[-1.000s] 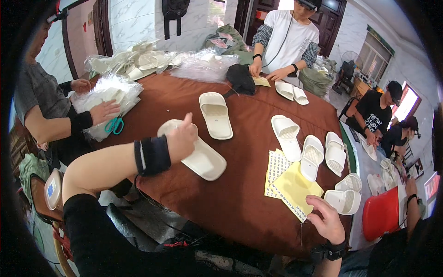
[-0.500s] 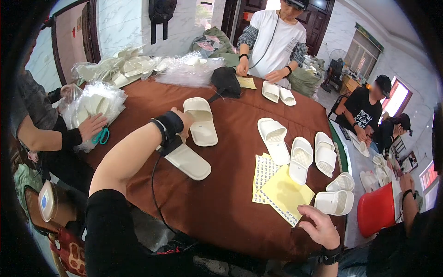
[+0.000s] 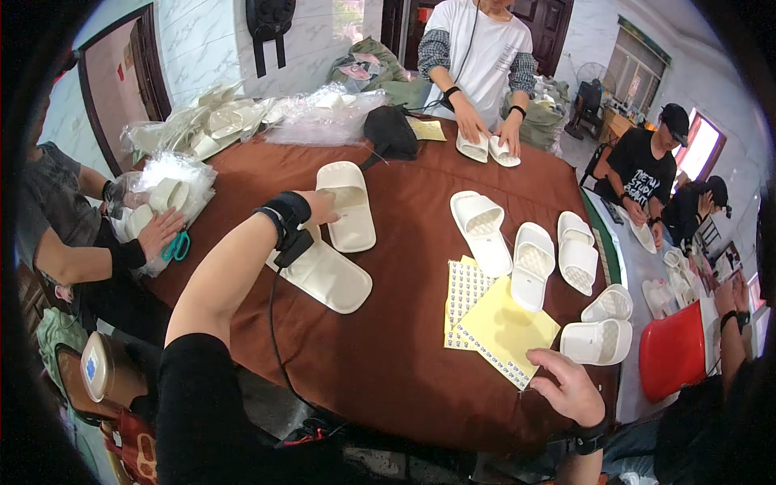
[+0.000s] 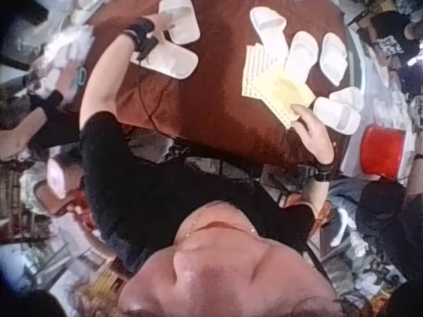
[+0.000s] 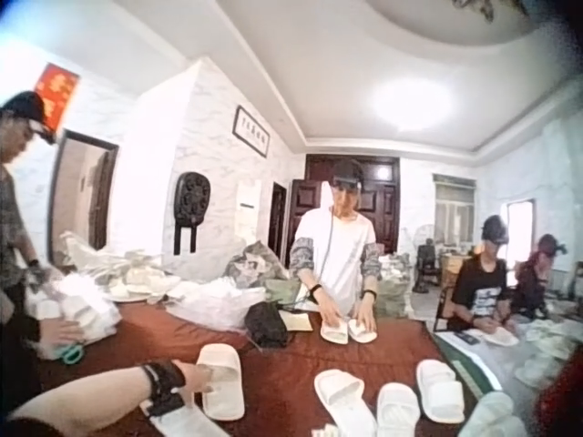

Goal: Sticking size labels onto the inside soles of white slippers and organizing them on a table.

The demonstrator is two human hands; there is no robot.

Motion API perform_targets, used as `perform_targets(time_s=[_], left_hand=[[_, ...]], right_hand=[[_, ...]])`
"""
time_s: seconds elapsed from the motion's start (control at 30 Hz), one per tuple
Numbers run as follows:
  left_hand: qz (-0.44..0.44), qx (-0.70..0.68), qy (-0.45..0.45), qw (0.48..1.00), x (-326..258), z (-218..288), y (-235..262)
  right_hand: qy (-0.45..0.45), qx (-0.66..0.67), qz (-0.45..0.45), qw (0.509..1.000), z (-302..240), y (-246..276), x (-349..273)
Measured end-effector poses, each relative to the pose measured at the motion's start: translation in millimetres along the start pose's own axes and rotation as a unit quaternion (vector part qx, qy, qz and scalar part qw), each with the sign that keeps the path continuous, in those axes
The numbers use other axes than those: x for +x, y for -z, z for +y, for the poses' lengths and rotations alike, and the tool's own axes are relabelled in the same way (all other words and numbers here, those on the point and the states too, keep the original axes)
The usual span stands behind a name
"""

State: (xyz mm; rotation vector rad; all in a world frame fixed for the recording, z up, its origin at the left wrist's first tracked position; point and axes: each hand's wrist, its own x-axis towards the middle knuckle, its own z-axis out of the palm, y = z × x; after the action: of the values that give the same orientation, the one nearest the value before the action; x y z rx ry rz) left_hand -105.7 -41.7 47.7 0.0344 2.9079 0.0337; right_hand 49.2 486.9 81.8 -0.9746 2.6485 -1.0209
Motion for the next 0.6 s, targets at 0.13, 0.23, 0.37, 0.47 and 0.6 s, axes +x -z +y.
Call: perform_targets(time_s=[0.13,0.23,0.37,0.47,0.6], left_hand=[[-0.027,-0.007,0.005,1.0,13.0,-5.0,-4.3],[-0.03,-0.008,-0.002,1.0,20.3,-10.8,-9.1],[0.001,-0.027,-0.008,1.0,11.1,-6.2,-6.1],[-0.003,-0.043,-0.039,0.998,-5.6,11.7,9.8],[-0.037,0.003,-0.003,0.999,-39.0,61.9,32.4]], right_hand=[[0.007,0.005,-0.001,1.0,2.7,-2.3,-1.4],[0.011,-0.005,-0.007,1.0,5.0,-1.9,-4.4],[-0.008,0.009,0.001,1.0,6.0,2.9,-10.3],[-0.022,0.02,0.001,1.0,11.4,5.9,-14.8],[-0.026,0.019,0.014,0.999,20.3,8.1,-20.8]])
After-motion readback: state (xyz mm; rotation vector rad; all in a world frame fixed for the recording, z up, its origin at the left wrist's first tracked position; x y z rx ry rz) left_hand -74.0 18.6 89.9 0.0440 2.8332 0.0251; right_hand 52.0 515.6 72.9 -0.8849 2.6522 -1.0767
